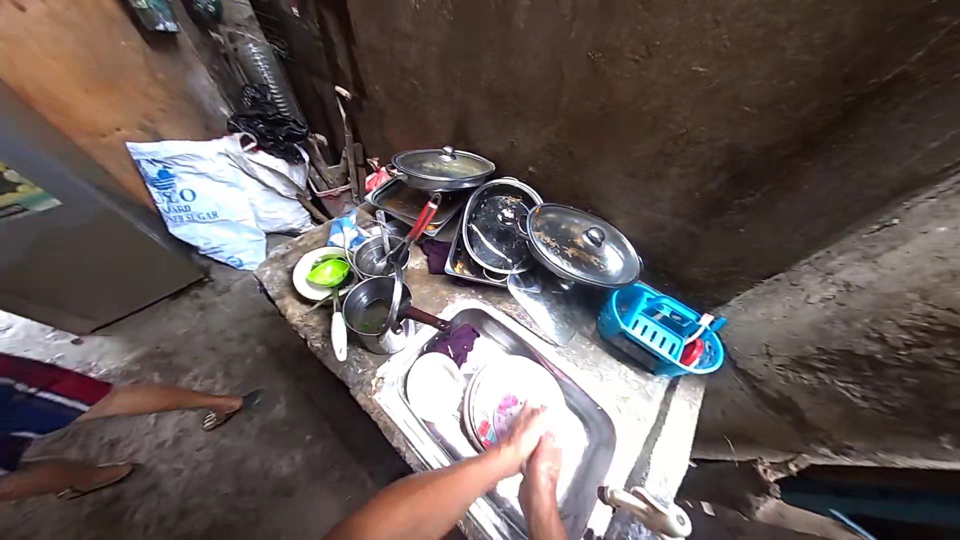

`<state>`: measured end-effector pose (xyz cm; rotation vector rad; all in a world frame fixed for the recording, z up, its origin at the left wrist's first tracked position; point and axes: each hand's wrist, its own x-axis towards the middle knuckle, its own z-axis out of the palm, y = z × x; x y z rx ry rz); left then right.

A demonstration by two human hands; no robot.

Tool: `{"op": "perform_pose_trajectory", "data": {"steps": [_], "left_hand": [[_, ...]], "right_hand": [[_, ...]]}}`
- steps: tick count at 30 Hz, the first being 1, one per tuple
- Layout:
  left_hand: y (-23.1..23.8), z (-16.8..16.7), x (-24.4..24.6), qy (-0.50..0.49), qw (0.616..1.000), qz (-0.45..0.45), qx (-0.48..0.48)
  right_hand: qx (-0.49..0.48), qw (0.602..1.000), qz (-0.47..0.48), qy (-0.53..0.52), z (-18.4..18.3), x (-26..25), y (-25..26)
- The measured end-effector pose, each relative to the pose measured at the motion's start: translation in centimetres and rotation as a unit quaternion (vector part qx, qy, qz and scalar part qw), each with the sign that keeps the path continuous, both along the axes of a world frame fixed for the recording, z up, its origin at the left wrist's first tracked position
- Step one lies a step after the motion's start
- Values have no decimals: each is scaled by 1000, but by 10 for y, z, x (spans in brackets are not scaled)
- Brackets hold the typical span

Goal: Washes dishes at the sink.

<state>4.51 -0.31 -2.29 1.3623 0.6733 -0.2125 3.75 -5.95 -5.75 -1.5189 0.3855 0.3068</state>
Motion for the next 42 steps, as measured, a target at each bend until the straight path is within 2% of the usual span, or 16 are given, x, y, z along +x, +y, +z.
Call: {"op": "perform_pose_trajectory", "data": {"steps": [1, 3, 5, 8, 13, 15, 18, 21, 23, 26, 28, 32, 34, 38, 40, 42], "left_hand": [[13, -31, 6, -48, 998, -13, 22], [21, -51, 13, -78, 996, 4, -34], [11, -35, 11, -62, 991, 26, -116], [-5, -32, -1, -61, 988, 21, -141], [5, -28, 4, 16, 985, 16, -170], [-6, -28, -3, 18, 977, 30, -210], [-18, -22, -13, -19, 981, 16, -191], [-3, -16, -4, 23, 991, 21, -132], [10, -12, -5, 55, 988, 15, -143], [-1, -15, -9, 9, 981, 41, -190], [-9, -20, -17, -45, 979, 9, -201], [1, -9, -11, 35, 987, 52, -146], [3, -16, -8, 43, 986, 58, -149], [-20, -19, -22, -52, 985, 3, -164], [-26, -18, -16, -66, 989, 10, -134], [-20, -17, -6, -32, 994, 45, -92]], "right_hand": [[-21, 999, 22, -25, -11, -8, 7], [-59, 993, 70, -77, -27, -8, 10], [-53, 995, 49, -72, -26, 16, 4], [-24, 999, -28, -6, -4, 33, -5], [-199, 970, 81, -113, -15, -4, -3], [-188, 974, 58, -113, -15, 18, -15], [-142, 987, -10, -80, -3, 35, -27], [-206, 974, 55, -82, 7, 0, -7], [-243, 960, 79, -114, 5, -12, 6], [-203, 973, 65, -85, -6, 23, -13], [-148, 987, 17, -57, -8, 37, -26], [-204, 971, 100, -74, 11, -6, -5], [-219, 963, 120, -101, 7, -5, -4], [-117, 993, 8, -26, 1, 36, -33], [-109, 993, -10, -38, 7, 27, -32], [-106, 991, 27, -76, 12, -3, -19]]}}
